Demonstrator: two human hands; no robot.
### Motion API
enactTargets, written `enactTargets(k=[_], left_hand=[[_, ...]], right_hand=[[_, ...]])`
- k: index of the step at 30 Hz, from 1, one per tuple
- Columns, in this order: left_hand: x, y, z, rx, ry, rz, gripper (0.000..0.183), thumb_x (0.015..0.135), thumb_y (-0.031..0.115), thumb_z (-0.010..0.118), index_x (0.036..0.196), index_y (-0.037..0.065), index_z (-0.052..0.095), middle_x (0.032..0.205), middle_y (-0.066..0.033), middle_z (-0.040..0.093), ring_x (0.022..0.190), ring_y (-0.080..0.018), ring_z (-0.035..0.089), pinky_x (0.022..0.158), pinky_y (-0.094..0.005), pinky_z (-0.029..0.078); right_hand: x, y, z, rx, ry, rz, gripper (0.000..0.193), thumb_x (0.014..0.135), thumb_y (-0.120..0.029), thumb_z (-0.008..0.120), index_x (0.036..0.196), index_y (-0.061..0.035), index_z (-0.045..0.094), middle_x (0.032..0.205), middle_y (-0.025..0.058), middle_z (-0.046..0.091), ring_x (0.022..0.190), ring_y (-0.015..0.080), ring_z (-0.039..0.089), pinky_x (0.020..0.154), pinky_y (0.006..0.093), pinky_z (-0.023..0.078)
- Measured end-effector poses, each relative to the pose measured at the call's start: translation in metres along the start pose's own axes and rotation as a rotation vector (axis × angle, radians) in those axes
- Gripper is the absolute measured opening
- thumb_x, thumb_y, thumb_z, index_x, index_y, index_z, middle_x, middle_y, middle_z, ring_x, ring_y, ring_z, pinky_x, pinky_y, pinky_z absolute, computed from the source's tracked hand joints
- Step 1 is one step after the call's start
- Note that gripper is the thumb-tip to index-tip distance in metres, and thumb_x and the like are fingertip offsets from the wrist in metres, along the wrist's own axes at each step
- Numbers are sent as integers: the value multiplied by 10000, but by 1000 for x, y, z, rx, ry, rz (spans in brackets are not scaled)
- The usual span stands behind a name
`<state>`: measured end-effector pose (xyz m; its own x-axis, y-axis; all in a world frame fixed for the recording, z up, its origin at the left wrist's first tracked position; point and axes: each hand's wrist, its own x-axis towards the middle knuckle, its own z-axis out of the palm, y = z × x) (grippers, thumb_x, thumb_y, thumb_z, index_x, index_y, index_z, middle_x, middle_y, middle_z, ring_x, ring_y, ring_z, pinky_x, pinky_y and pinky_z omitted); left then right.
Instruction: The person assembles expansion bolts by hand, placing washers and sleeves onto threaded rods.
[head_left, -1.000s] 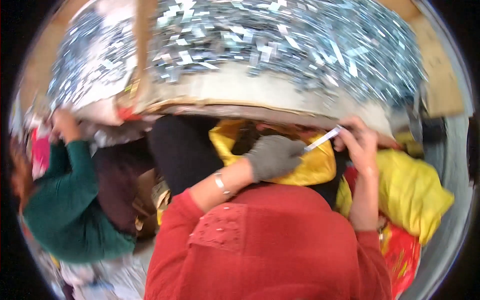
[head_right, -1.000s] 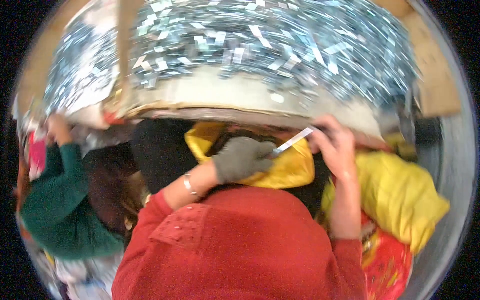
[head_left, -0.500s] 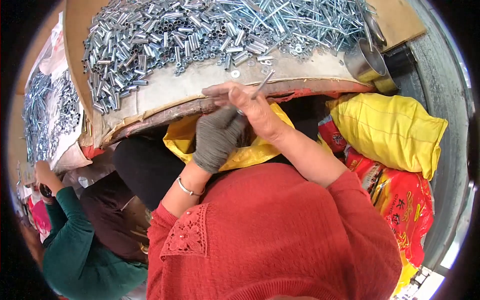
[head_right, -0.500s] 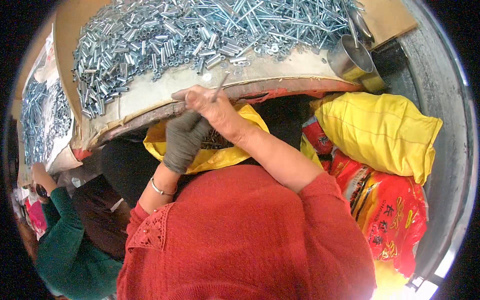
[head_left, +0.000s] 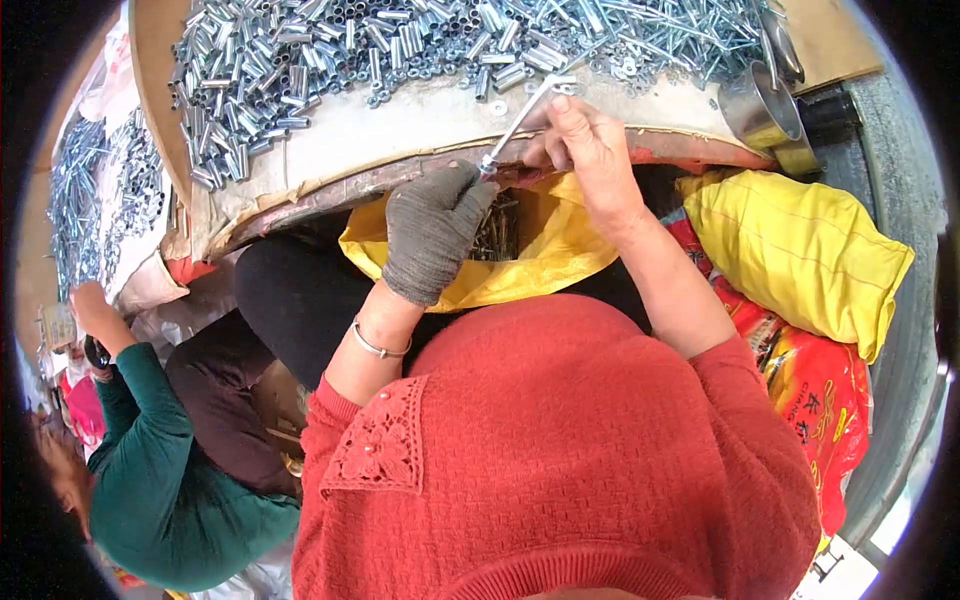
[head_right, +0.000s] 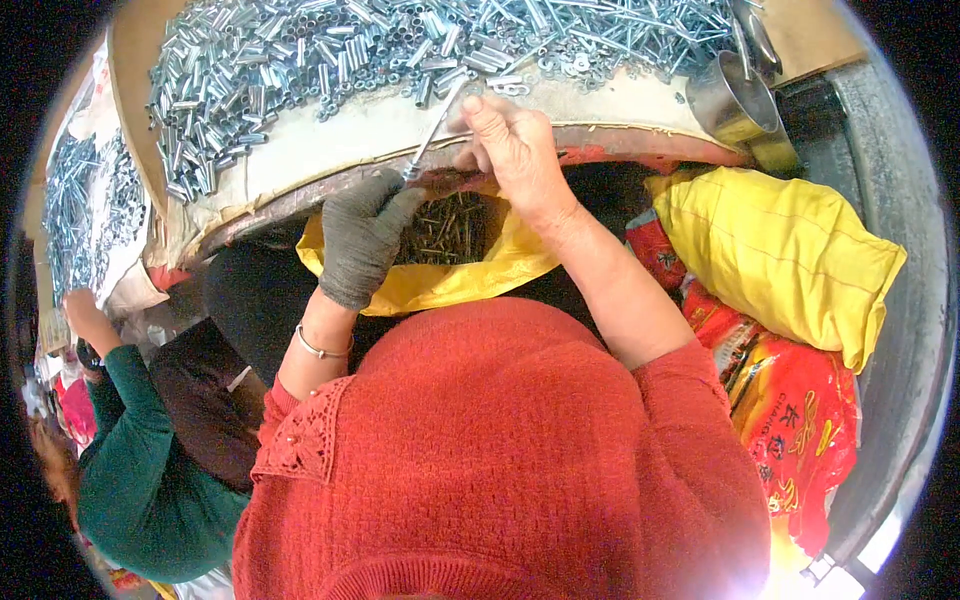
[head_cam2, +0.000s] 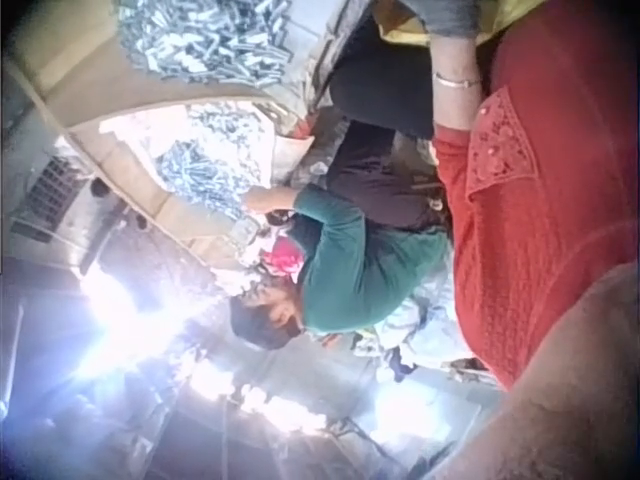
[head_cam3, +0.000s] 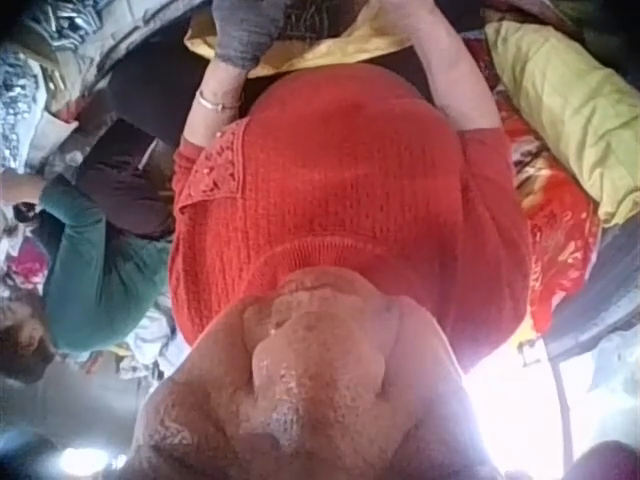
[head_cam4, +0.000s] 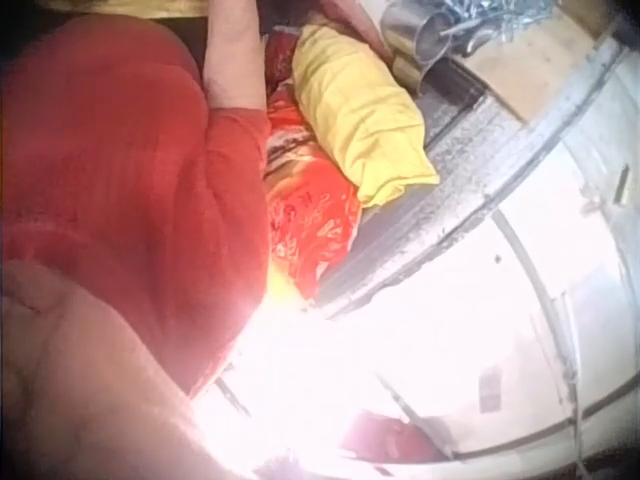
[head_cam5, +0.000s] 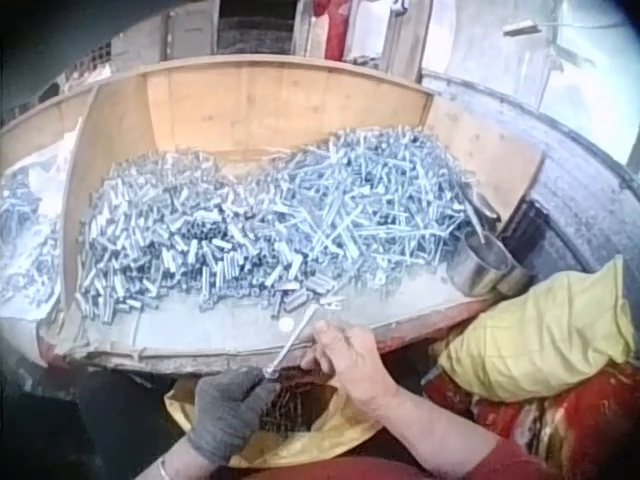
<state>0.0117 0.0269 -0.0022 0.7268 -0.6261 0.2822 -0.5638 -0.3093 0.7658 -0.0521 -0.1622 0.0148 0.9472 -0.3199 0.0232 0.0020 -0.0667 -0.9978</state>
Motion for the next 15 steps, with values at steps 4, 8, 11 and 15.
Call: enactTargets(k=[4, 8, 11, 15], left_hand=[[-6, -1, 12, 22, 22, 71, 145, 804, 188, 663, 785, 45, 648, 682, -149, 599, 613, -316, 599, 543, -388, 454], [-3, 1, 14, 151, 67, 176, 131, 806, 197, 657, 842, 72, 639, 693, -124, 602, 582, -296, 595, 521, -383, 455], [-4, 0, 8, 450, 44, 279, 160, 798, 218, 659, 901, 102, 621, 707, -91, 599, 553, -276, 585, 503, -377, 455], [-5, 14, 7, 514, 97, 344, 191, 777, 230, 675, 909, 105, 618, 717, -75, 613, 577, -273, 600, 507, -377, 463]], right_hand=[[0, -11, 30, 63, -12, -177, 441, 933, -431, 518, 865, -13, 641, 623, 23, 594, 596, 115, 556, 560, 269, 463], [7, 3, 9, -169, -35, -188, 364, 912, -358, 573, 793, -19, 632, 642, 47, 616, 575, 116, 538, 544, 281, 442], [-5, -12, 11, -27, -165, 84, 370, 906, -361, 570, 795, -14, 634, 630, 73, 604, 561, 124, 529, 538, 299, 431], [-16, -6, 10, -272, -159, -171, 336, 921, -259, 573, 659, -57, 515, 589, -58, 419, 581, 47, 393, 498, 251, 321]])
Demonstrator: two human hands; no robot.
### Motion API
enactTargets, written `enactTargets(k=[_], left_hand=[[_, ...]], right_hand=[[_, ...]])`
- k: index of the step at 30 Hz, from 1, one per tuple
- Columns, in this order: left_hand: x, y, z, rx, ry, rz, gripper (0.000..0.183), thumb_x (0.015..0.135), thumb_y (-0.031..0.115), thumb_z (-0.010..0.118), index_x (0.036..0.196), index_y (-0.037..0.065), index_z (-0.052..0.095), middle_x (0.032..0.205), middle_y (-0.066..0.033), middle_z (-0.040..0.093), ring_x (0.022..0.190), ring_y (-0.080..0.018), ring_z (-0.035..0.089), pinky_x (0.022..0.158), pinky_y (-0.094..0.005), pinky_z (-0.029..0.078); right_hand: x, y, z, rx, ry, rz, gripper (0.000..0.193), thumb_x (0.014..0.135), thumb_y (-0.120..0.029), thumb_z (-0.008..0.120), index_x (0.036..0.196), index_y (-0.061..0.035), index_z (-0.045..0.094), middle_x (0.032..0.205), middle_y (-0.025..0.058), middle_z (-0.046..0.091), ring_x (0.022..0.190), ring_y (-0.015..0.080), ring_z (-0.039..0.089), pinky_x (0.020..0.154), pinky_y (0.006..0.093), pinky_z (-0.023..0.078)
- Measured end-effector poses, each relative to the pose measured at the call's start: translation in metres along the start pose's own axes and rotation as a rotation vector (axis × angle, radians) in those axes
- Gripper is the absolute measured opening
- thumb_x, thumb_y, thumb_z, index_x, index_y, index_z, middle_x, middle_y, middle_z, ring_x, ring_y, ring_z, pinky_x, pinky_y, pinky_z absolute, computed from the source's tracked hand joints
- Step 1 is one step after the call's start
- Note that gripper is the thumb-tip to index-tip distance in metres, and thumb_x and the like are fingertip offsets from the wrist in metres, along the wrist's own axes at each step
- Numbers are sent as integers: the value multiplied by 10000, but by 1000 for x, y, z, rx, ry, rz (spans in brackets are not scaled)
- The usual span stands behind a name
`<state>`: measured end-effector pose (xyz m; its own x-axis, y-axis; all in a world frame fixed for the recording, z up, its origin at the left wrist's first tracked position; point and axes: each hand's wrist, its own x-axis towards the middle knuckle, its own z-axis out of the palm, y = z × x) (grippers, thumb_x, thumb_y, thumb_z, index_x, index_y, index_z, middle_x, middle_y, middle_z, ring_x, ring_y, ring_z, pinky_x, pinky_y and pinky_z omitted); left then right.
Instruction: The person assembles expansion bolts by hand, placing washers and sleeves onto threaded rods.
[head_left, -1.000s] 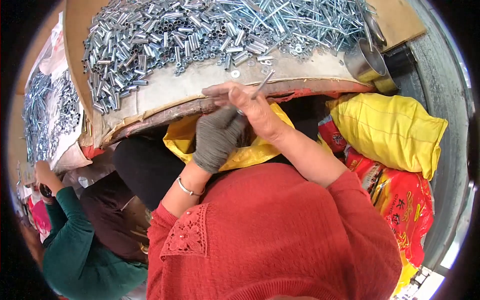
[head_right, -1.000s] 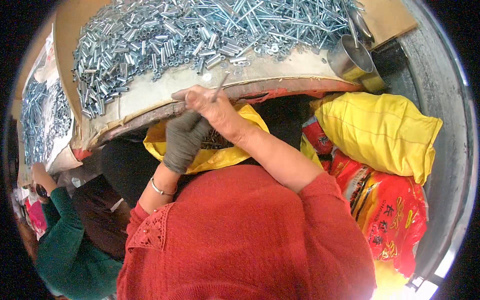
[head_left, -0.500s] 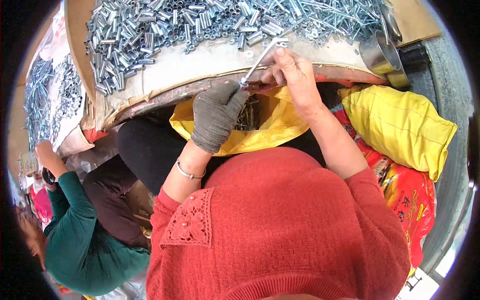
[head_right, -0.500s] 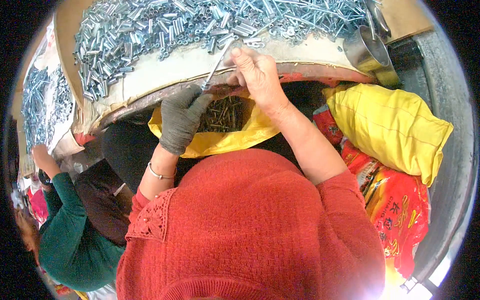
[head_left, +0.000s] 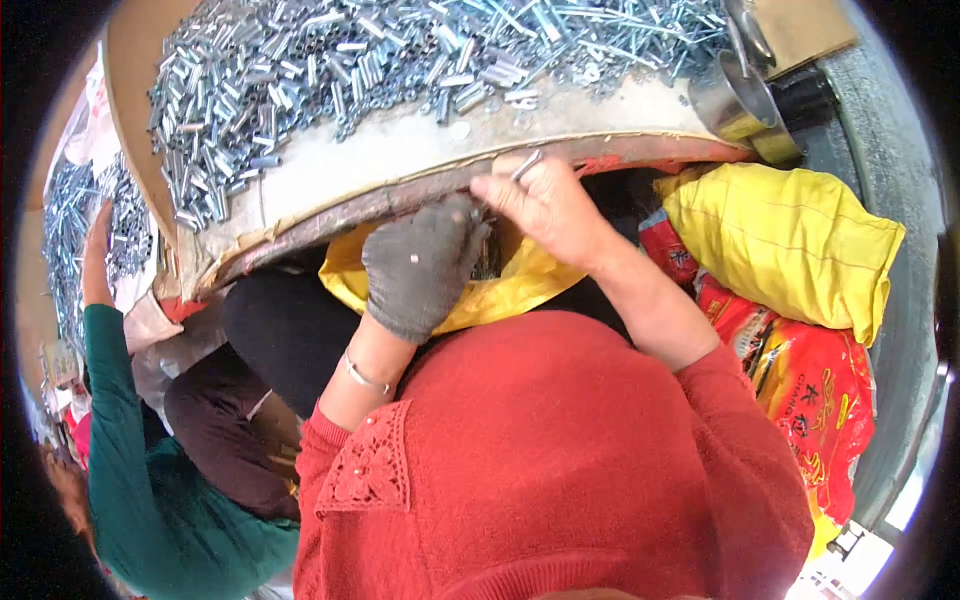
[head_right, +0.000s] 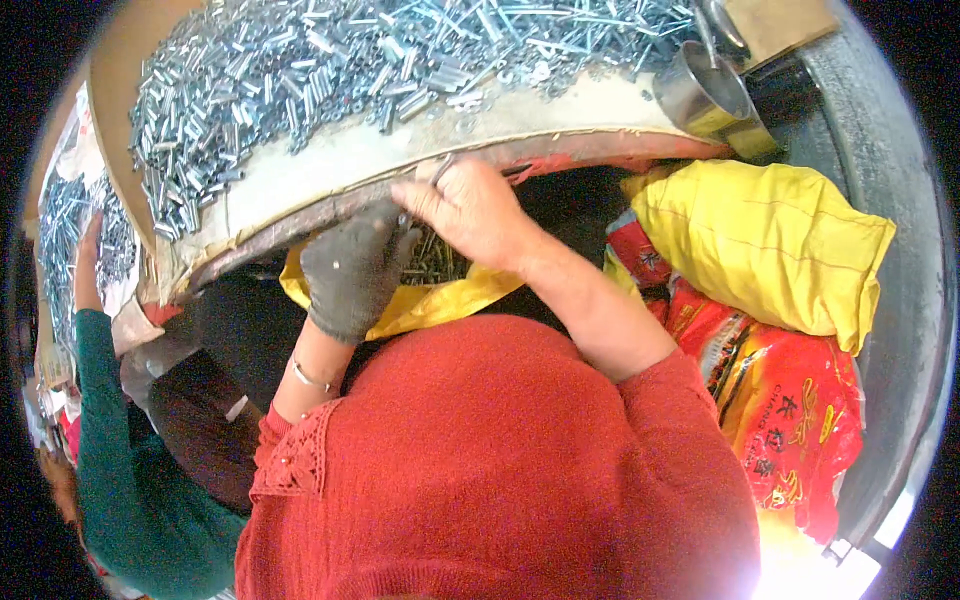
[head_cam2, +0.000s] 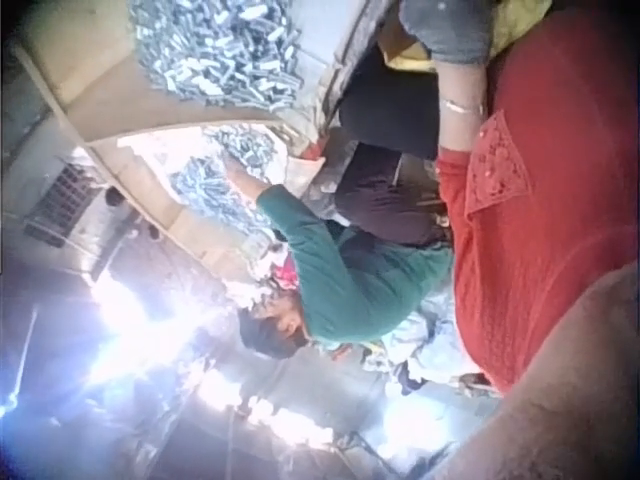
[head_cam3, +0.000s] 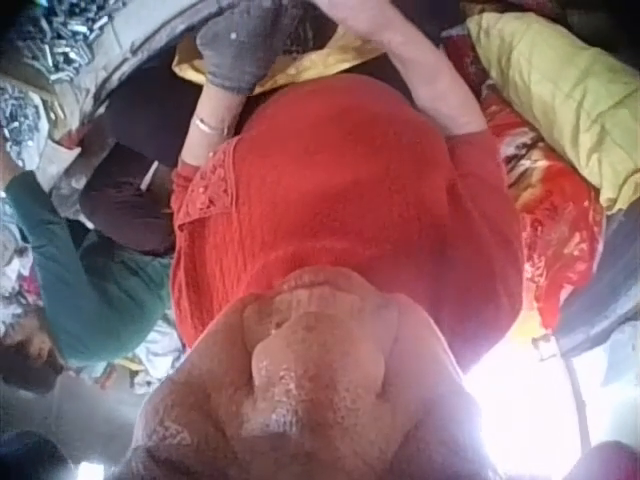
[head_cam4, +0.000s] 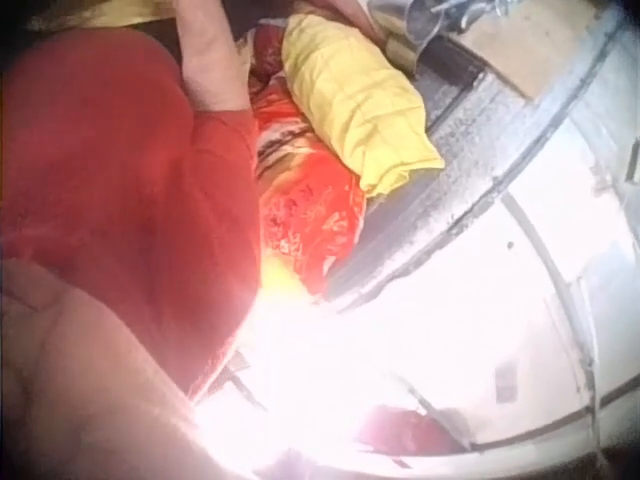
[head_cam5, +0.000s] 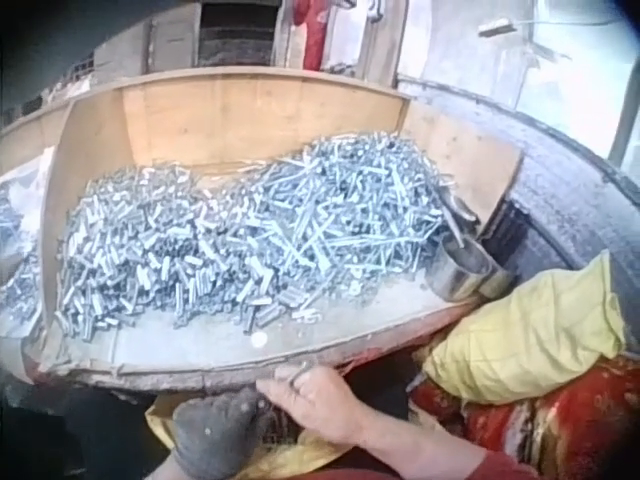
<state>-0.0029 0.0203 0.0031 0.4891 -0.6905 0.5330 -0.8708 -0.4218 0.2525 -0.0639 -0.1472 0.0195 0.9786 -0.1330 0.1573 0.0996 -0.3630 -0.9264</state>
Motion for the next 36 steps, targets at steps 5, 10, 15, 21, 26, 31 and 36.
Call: enactTargets(k=[5, 10, 15, 21, 26, 31, 36], left_hand=[[8, -23, -23, -1097, -683, -180, 153, 764, 146, 691, 837, 20, 644, 674, -73, 596, 575, -142, 521, 567, -288, 437], [-2, -26, -6, -914, -622, -395, 149, 790, 144, 663, 830, 2, 641, 661, -28, 573, 609, -92, 516, 569, -265, 430], [-8, -31, 17, -1230, -403, -669, 174, 813, 124, 592, 948, 17, 617, 690, -15, 570, 558, -81, 494, 508, -228, 401], [0, -19, 4, -1355, -564, -773, 205, 835, 120, 568, 989, -14, 590, 568, -3, 532, 423, -57, 420, 389, -189, 306], [-8, -20, 9, -1685, -343, -934, 236, 861, 191, 594, 1014, 12, 596, 614, -11, 552, 450, -56, 451, 392, -184, 314], [-8, -30, 4, -2196, -68, -929, 441, 937, 398, 516, 1162, 19, 536, 870, -90, 624, 600, -135, 578, 429, -204, 417], [-7, -41, 3, -2452, 205, -753, 523, 961, 447, 419, 1208, -10, 477, 1100, -210, 588, 971, -298, 610, 769, -389, 536]], right_hand=[[-21, -15, -13, 336, -358, 43, 282, 891, -229, 608, 705, -28, 544, 623, -11, 455, 573, 59, 420, 513, 238, 322], [14, 16, -33, -177, -216, -37, 243, 882, -250, 632, 952, -23, 584, 776, 48, 595, 738, 115, 565, 682, 299, 476], [67, 56, -79, -989, 208, -100, 162, 881, -154, 503, 1005, -71, 566, 857, 142, 609, 689, 284, 628, 587, 385, 501], [79, 65, -82, -1395, 222, -168, 151, 821, -104, 484, 962, -104, 539, 838, 102, 557, 697, 308, 620, 576, 415, 499], [68, 39, -86, -1393, 452, -326, 134, 800, -134, 571, 932, -108, 566, 835, 88, 568, 643, 278, 621, 540, 376, 503], [37, -7, -79, -892, 662, -356, 136, 812, -143, 653, 860, -57, 560, 806, 110, 589, 641, 318, 583, 577, 375, 462], [16, 14, -61, -1038, 280, -70, 156, 868, -201, 601, 884, -55, 548, 776, 151, 606, 722, 366, 598, 613, 419, 459]])
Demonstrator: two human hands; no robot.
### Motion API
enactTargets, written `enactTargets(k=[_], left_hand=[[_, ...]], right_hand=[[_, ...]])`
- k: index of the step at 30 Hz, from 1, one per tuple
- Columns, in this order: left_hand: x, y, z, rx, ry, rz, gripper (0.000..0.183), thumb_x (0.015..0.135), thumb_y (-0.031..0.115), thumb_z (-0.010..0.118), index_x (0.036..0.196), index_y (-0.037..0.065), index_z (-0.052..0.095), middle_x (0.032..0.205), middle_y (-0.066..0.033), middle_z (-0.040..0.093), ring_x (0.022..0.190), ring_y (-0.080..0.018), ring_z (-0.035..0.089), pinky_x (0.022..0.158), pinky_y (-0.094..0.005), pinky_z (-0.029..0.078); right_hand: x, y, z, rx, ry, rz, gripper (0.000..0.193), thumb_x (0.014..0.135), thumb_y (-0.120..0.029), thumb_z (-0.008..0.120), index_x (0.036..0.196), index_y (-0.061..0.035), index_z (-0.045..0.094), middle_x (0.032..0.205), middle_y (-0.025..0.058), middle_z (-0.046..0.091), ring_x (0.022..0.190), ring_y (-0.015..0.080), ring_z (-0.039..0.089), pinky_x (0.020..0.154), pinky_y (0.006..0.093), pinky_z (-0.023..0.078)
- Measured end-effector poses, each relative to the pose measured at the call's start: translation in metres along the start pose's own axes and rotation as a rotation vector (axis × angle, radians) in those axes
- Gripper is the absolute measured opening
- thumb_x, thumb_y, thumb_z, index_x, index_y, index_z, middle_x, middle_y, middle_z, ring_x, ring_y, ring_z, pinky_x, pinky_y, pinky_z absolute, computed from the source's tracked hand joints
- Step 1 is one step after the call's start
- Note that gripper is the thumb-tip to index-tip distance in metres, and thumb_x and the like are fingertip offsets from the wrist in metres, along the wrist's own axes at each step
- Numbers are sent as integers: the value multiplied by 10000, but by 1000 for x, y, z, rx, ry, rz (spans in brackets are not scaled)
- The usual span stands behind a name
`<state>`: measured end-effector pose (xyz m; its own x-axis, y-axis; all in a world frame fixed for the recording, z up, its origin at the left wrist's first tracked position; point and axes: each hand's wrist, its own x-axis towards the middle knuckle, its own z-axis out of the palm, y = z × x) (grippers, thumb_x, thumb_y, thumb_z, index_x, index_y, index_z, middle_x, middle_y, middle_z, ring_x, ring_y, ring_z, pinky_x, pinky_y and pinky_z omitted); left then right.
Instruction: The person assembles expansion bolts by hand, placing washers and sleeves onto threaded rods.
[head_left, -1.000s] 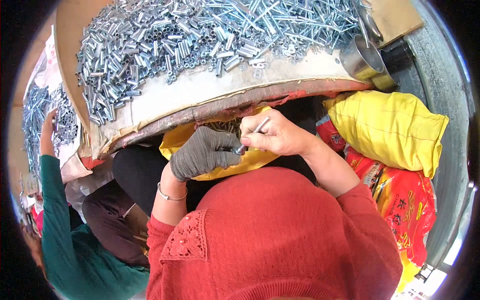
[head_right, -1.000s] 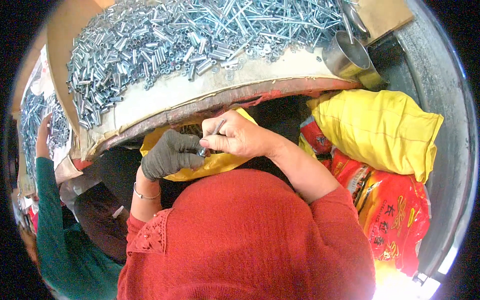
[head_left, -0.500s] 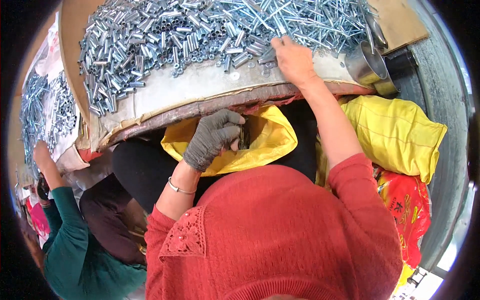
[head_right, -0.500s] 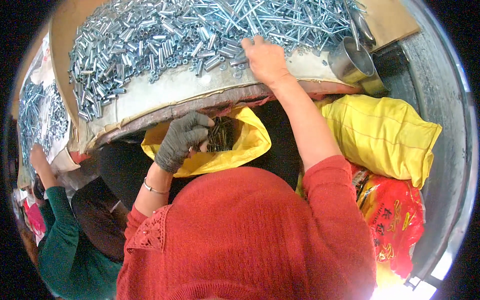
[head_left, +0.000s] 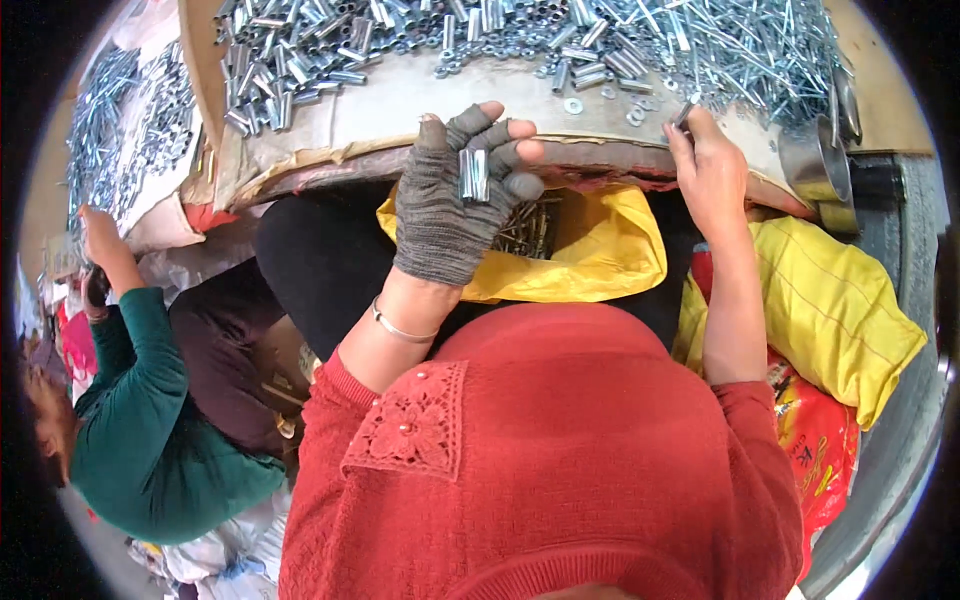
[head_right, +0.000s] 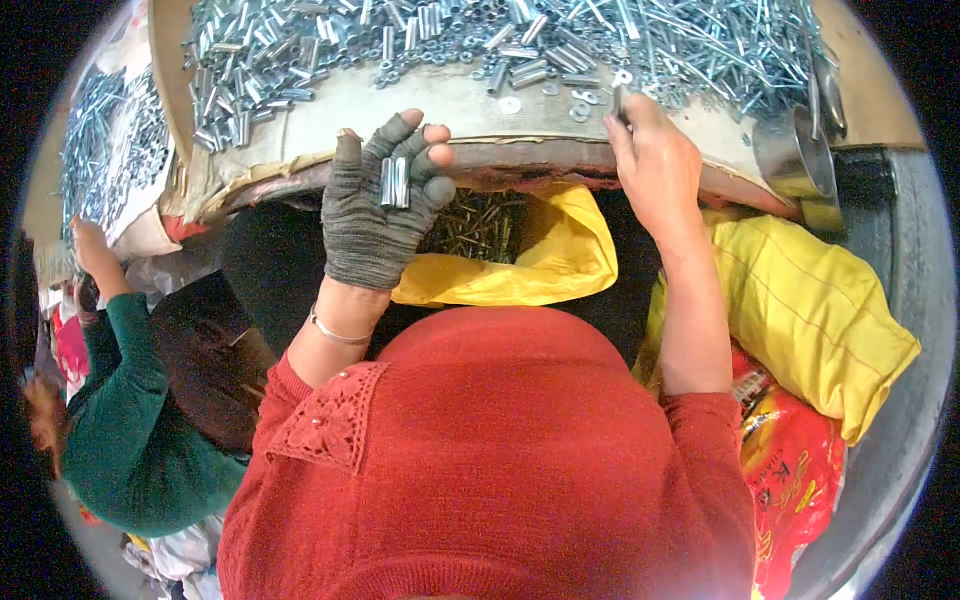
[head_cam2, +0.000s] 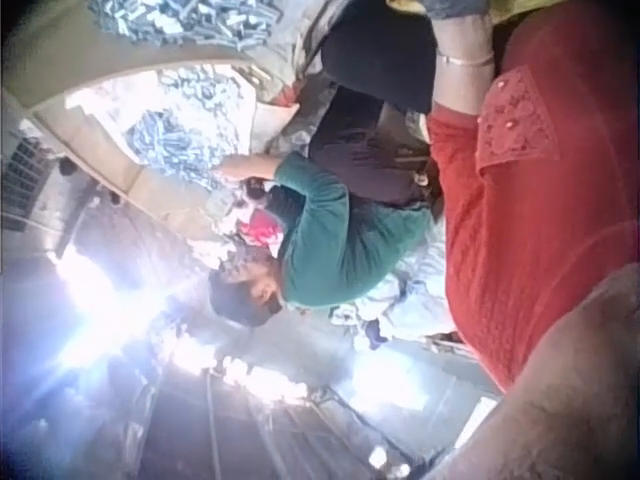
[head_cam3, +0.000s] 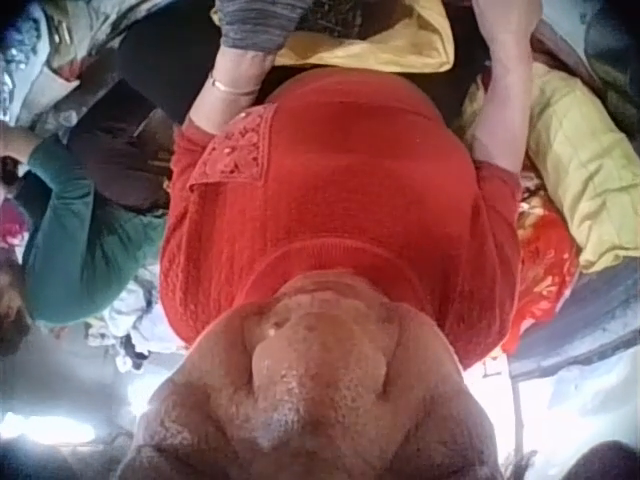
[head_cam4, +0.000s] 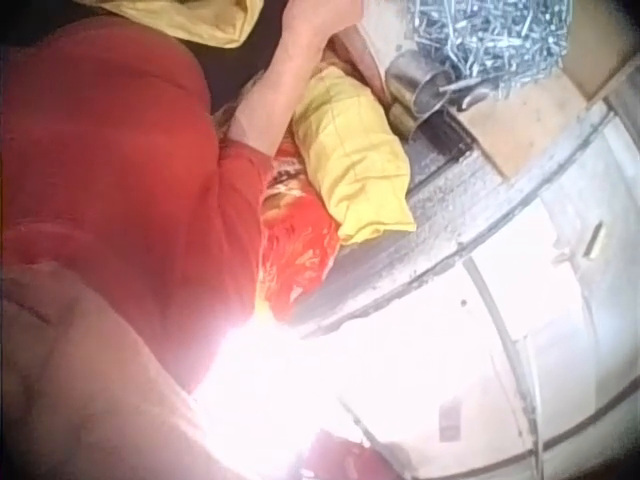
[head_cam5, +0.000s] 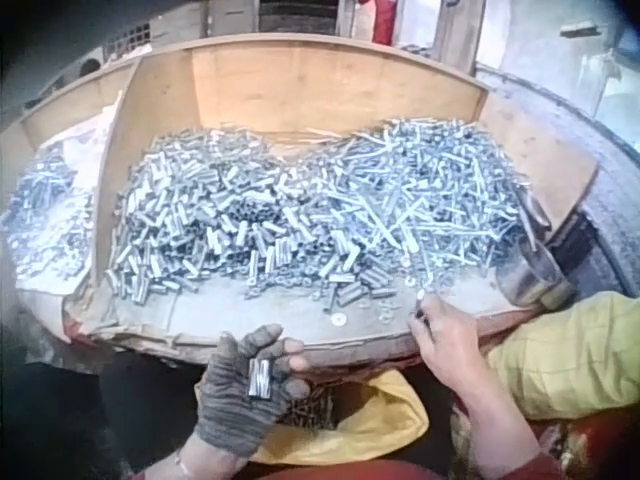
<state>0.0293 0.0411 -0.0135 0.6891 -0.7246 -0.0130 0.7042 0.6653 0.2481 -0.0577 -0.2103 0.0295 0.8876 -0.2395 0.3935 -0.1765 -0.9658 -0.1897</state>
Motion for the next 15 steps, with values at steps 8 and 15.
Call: enactTargets(k=[8, 15], left_hand=[[2, 9, 2, 7, 117, 233, 559, 946, 477, 431, 1206, -17, 462, 1186, -234, 545, 1126, -354, 542, 971, -476, 458], [2, 5, 5, 111, 217, 253, 276, 960, 161, 457, 1179, -5, 463, 1183, -212, 547, 1123, -327, 553, 968, -456, 470]], right_hand=[[-37, -84, -7, 787, -444, -315, 64, 864, -68, 560, 890, -10, 567, 717, 92, 554, 597, 199, 556, 563, 313, 431], [-38, -101, 9, 842, -468, -10, 81, 893, -88, 554, 876, -9, 553, 626, 45, 467, 555, 118, 442, 527, 267, 377]])
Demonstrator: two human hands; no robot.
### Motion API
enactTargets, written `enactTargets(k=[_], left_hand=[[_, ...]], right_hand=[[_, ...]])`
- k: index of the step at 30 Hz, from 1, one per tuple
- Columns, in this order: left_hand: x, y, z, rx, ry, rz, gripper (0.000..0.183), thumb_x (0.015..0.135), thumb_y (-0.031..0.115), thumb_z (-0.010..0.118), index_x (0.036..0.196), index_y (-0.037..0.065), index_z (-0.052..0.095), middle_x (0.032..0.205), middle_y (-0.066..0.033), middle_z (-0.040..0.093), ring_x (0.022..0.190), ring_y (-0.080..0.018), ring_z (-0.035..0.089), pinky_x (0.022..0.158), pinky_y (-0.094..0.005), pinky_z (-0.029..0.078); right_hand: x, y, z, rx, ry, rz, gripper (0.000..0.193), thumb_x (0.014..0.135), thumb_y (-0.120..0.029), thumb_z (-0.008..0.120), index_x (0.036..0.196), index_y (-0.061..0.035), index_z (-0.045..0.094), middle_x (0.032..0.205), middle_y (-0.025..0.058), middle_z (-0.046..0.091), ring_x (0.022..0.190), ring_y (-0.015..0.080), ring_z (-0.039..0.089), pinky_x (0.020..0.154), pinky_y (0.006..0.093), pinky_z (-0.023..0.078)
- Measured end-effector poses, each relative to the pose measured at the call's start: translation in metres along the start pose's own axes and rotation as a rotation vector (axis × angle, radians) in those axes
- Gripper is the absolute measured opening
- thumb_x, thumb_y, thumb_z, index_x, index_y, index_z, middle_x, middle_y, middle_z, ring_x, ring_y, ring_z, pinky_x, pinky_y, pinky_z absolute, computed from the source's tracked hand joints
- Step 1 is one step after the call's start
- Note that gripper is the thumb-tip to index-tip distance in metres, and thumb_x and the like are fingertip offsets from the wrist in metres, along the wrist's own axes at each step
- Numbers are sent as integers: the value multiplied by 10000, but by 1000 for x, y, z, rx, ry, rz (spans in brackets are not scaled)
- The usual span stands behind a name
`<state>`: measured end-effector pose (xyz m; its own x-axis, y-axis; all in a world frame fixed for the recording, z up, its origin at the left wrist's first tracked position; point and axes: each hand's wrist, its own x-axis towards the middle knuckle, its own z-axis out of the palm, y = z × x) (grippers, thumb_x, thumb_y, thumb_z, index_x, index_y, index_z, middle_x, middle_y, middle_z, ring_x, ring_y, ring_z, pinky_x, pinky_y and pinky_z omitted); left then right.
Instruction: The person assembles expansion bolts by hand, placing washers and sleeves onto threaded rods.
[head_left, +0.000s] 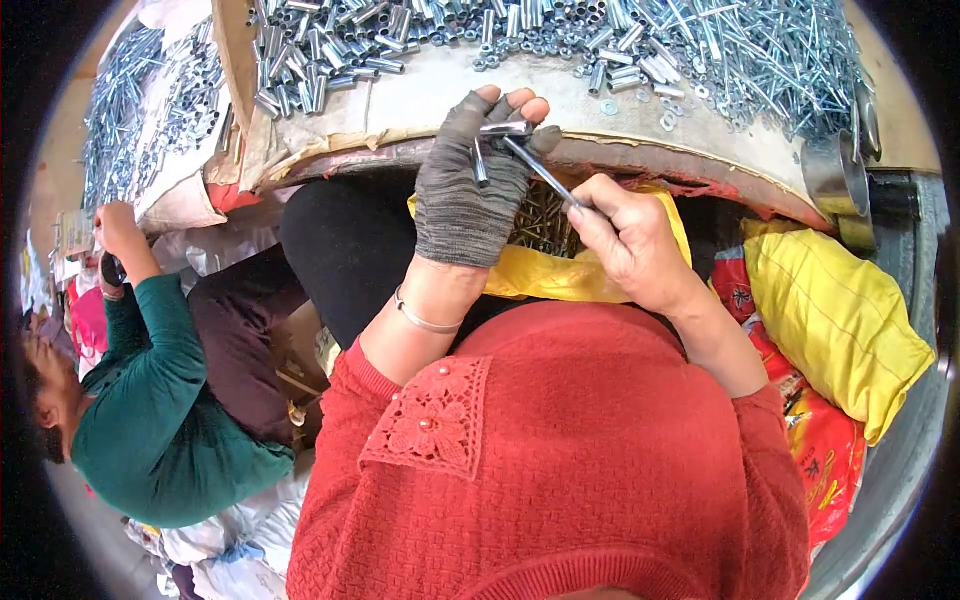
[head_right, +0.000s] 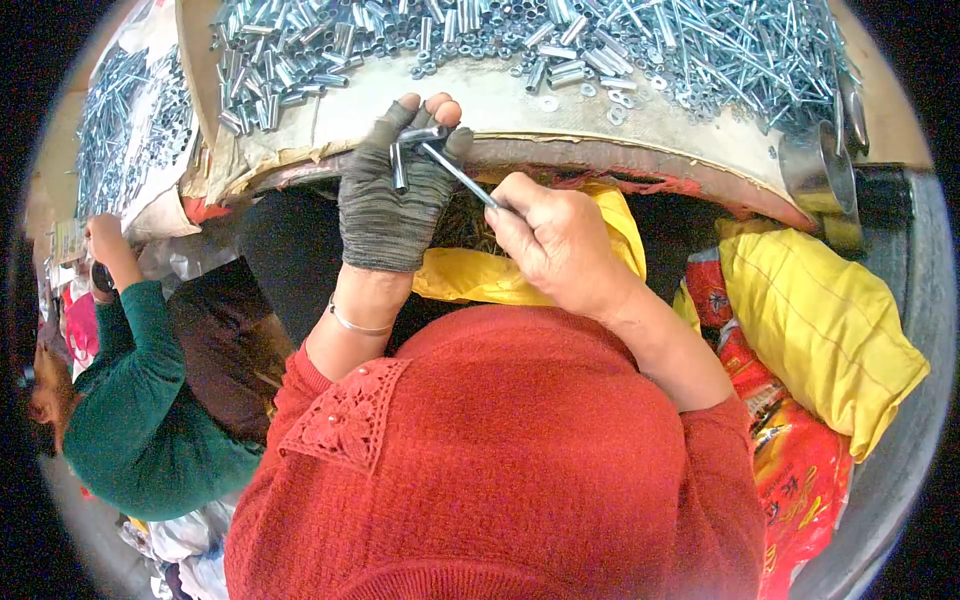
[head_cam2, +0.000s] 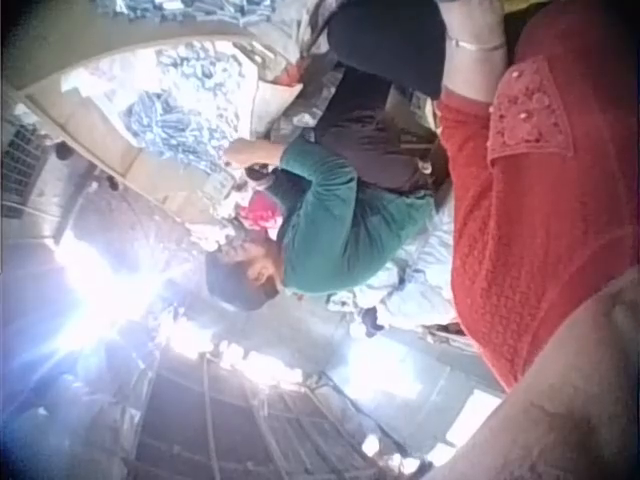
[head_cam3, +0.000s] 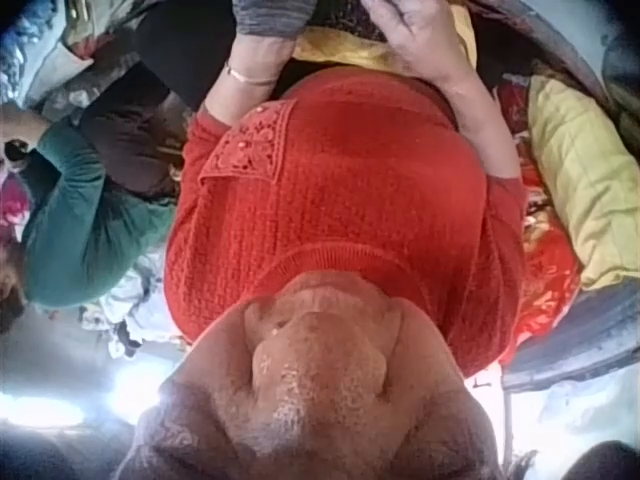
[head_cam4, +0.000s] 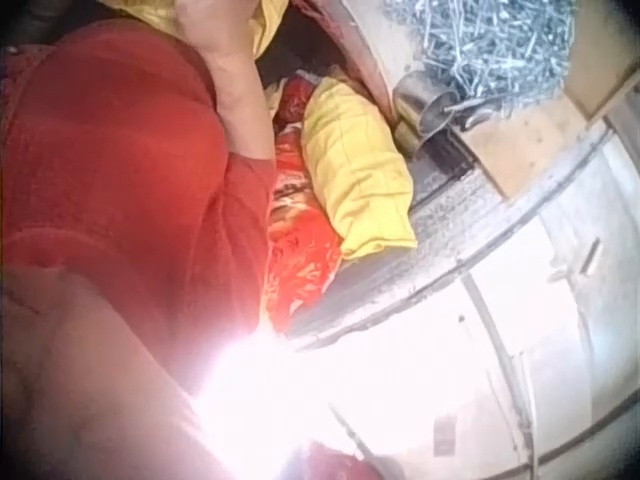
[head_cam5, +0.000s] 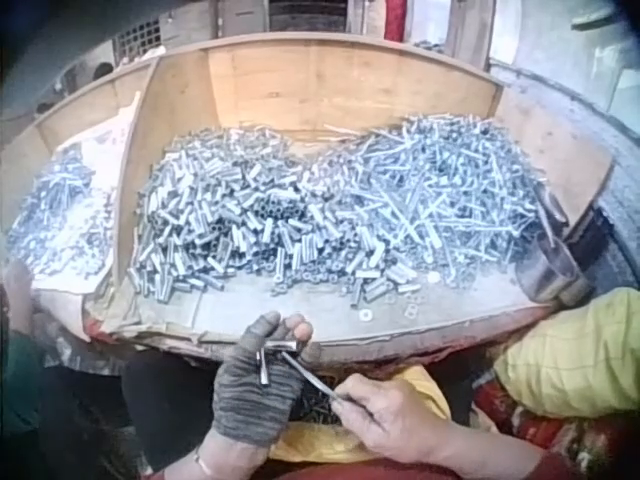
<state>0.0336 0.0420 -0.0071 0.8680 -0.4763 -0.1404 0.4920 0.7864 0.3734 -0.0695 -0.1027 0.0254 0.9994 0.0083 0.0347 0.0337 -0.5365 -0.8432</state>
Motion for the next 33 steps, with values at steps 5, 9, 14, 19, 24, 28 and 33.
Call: enactTargets(k=[5, 9, 14, 19, 24, 28, 33], left_hand=[[-4, 0, -1, 63, -31, 7, 268, 908, -10, 444, 1176, -8, 461, 1182, -216, 541, 1125, -345, 550, 987, -448, 464], [-1, 5, -4, 19, -93, 44, 292, 876, -30, 467, 1166, -22, 490, 1218, -249, 519, 1189, -368, 498, 1021, -468, 438], [-7, 2, 1, 101, -108, -29, 239, 897, -5, 491, 1136, -3, 495, 1182, -223, 550, 1150, -365, 535, 968, -434, 483], [-7, -7, 2, 204, -94, -79, 235, 883, 23, 546, 1115, -4, 513, 1104, -214, 598, 1029, -339, 614, 876, -407, 538], [-18, -9, 18, 533, -138, -180, 226, 880, 155, 601, 1050, 11, 563, 890, -128, 646, 766, -201, 644, 649, -312, 558], [-14, -9, 18, 496, -61, -191, 179, 900, 236, 590, 950, 64, 584, 647, 2, 497, 476, -60, 390, 381, -197, 306], [10, 1, 7, 133, -49, -384, 136, 942, 212, 519, 943, 83, 562, 618, -2, 475, 449, -73, 369, 385, -205, 290]], right_hand=[[-2, -4, -5, 114, -46, 77, 91, 900, -86, 547, 879, 1, 565, 651, 22, 477, 593, 84, 436, 550, 244, 369], [-10, -9, -15, 160, -64, 40, 100, 897, -80, 545, 881, 6, 591, 687, 5, 490, 620, 61, 425, 560, 226, 357], [-10, -8, -28, 79, 26, 82, 105, 893, -87, 546, 861, 5, 585, 645, -12, 459, 592, 52, 401, 533, 228, 336], [-14, -7, -37, -49, -49, 72, 98, 882, -85, 555, 837, 0, 577, 639, -10, 452, 585, 70, 405, 532, 247, 345], [-11, -4, -38, 131, -51, 7, 70, 872, -76, 581, 844, -13, 593, 634, -20, 460, 587, 63, 418, 530, 239, 353], [-2, -2, -33, -50, 137, -164, 100, 804, -81, 654, 862, -31, 589, 654, 33, 527, 576, 136, 509, 523, 278, 400], [35, -7, -26, -352, 717, -579, 267, 707, -109, 733, 921, -37, 591, 781, 117, 568, 672, 288, 561, 587, 338, 454]])
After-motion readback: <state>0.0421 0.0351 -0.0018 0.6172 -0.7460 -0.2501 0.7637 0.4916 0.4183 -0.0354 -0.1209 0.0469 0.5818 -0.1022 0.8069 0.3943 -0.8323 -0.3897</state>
